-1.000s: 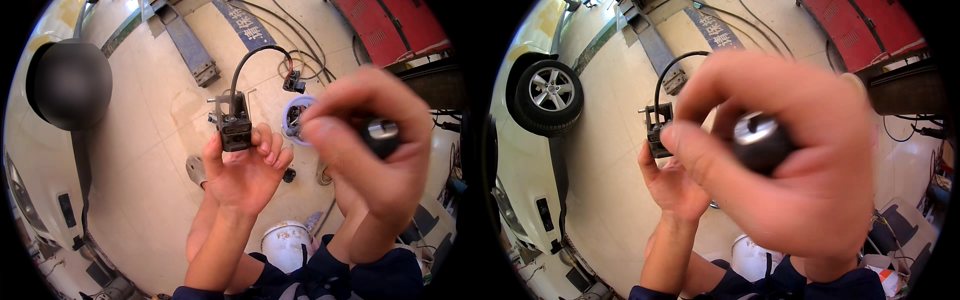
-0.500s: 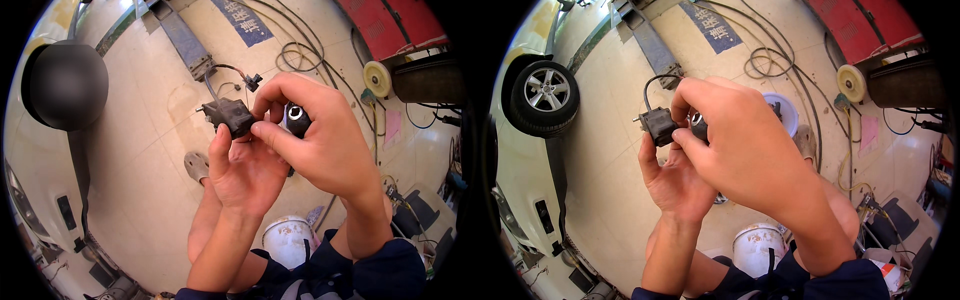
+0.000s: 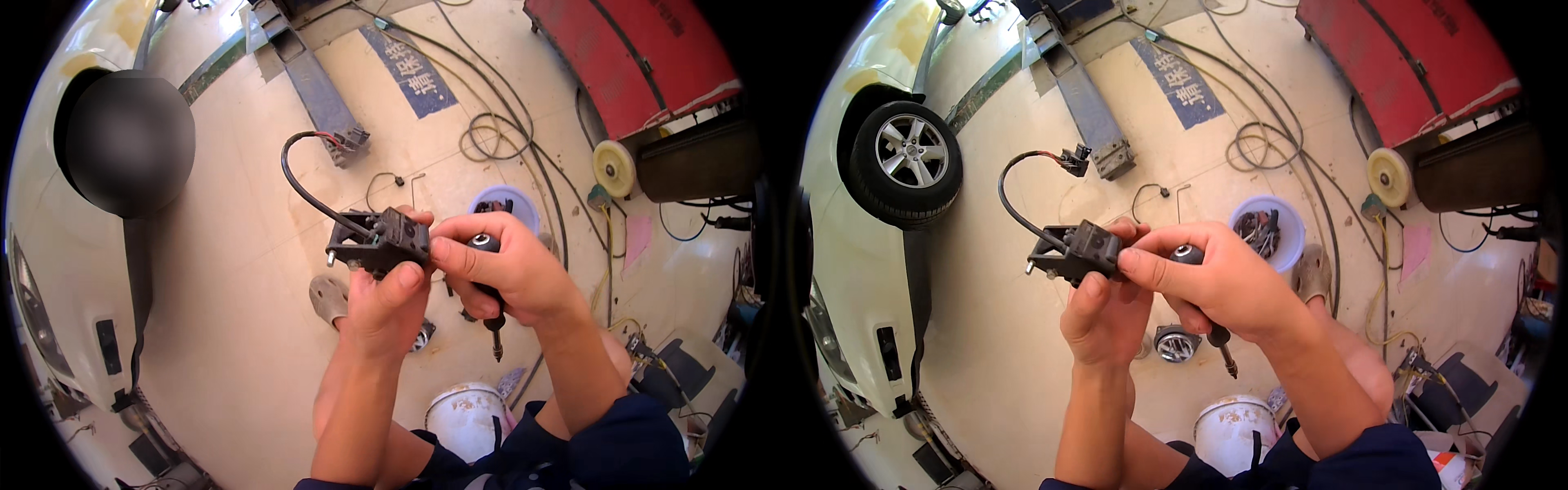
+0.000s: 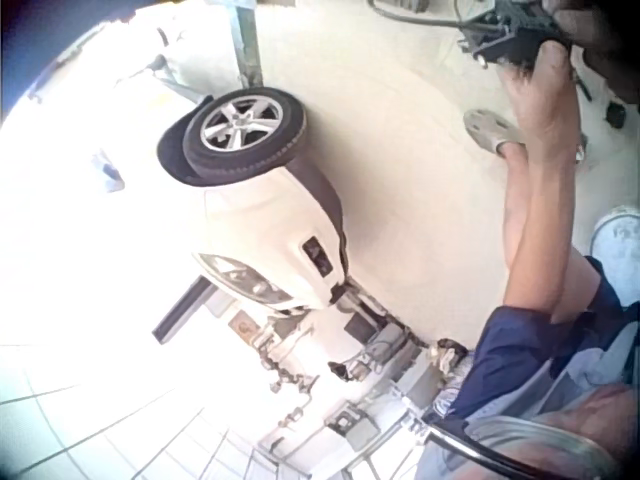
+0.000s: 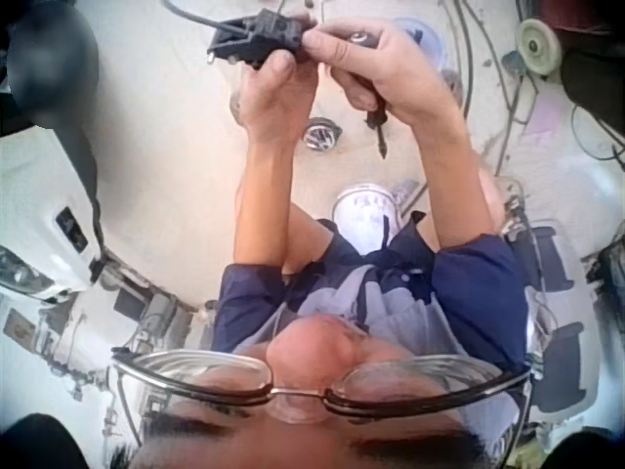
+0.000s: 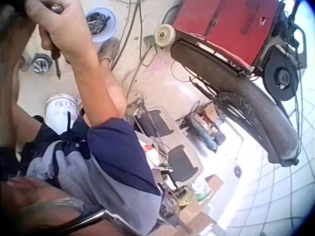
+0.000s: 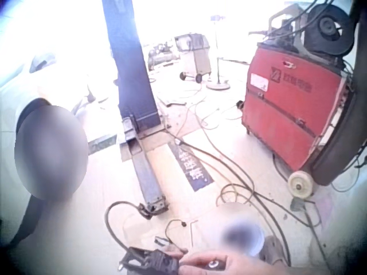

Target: The person unscrews several screws from a car component using a screwdriver, separates the plastic casing to reveal a circuit board, and then handles various internal parts.

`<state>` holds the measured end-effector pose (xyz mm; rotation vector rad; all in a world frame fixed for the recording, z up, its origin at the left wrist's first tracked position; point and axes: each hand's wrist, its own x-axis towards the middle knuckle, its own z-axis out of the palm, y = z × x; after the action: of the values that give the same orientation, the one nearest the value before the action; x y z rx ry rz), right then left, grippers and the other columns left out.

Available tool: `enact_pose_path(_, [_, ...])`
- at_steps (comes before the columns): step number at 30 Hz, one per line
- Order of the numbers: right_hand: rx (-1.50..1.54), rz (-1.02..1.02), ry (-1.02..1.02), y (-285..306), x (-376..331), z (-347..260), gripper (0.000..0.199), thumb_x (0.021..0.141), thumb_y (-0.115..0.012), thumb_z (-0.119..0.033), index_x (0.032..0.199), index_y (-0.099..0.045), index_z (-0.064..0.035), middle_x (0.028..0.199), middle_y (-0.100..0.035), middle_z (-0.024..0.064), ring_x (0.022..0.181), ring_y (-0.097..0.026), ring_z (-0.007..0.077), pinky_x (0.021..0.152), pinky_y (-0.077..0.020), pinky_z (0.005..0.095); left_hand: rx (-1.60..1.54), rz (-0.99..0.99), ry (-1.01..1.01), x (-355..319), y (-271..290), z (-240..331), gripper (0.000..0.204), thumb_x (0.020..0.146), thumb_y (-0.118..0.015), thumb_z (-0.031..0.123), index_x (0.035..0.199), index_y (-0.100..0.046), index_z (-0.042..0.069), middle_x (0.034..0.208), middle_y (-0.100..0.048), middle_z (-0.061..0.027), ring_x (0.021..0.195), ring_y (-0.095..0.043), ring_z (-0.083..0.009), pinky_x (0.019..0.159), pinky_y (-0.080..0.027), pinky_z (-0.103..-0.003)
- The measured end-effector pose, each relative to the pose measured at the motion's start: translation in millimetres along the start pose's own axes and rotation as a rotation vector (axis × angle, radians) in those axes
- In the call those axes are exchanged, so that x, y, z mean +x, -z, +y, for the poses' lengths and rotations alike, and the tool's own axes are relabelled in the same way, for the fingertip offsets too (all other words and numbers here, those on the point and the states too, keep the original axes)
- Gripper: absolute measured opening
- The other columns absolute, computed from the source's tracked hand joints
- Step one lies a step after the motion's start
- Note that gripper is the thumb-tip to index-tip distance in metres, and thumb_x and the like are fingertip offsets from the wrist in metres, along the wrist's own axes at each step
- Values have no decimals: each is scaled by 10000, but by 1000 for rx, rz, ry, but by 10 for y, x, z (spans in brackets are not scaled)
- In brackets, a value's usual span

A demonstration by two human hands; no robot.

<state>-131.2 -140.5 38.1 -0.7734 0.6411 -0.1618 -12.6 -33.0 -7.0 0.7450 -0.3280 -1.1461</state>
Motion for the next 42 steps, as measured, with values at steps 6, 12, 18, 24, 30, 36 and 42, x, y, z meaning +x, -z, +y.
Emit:
enact_pose_path(6, [-293,274,397,-32,-129,-202,174,881,-722,-162,967,-692,-14,692,-589,-22,547,-486,-2,457,-332,169,405,9,-64,29,-177,188,425,648,-810,14,1029,-625,-1,1131,-411,-70,1098,-543,-208,942,-463,-335])
enact_pose_path(12, [-483,108,642,-5,-254,-353,173,762,-787,-84,852,-705,39,775,-638,75,626,-536,94,570,-396,220,849,-243,-123,2,-153,133,486,563,-838,63,1014,-659,27,1085,-413,-75,1032,-466,-195,909,-418,-336])
enact_pose_path(18, [-471,156,610,-114,-341,-331,136,816,-754,-71,806,-671,36,723,-652,87,585,-564,104,535,-427,236,393,-209,120,-94,-165,96,512,704,-820,63,1168,-622,-24,1219,-567,-133,1125,-550,-226,943,-450,-355])
enact_pose_path(24, [-790,141,886,-106,-310,-337,189,822,-760,-81,899,-661,61,719,-660,106,612,-610,132,560,-434,244,-260,-104,153,-123,-58,-16,680,799,-802,228,1346,-482,-18,1246,-602,-114,1139,-574,-235,966,-451,-400])
enact_pose_path(30, [-795,234,1047,-145,-139,-150,136,832,-727,-14,917,-632,34,707,-607,78,585,-563,134,556,-407,259,-323,-257,174,-94,-27,-108,591,957,-574,432,1405,-453,65,1386,-511,-113,1321,-443,-256,1100,-373,-441])
enact_pose_path(36, [-737,246,1021,-135,-93,-16,115,886,-671,-16,932,-572,21,705,-571,70,599,-552,119,538,-403,238,-364,-267,146,-102,15,-122,545,980,-544,385,1408,-452,60,1382,-525,-121,1313,-457,-262,1118,-345,-448])
enact_pose_path(42, [-780,322,1030,-105,-79,49,112,895,-663,-17,939,-566,14,811,-573,78,634,-565,114,553,-429,229,-284,-32,175,-143,-158,-73,556,927,-637,354,1329,-500,-5,1168,-616,-86,1047,-540,-194,911,-403,-374])
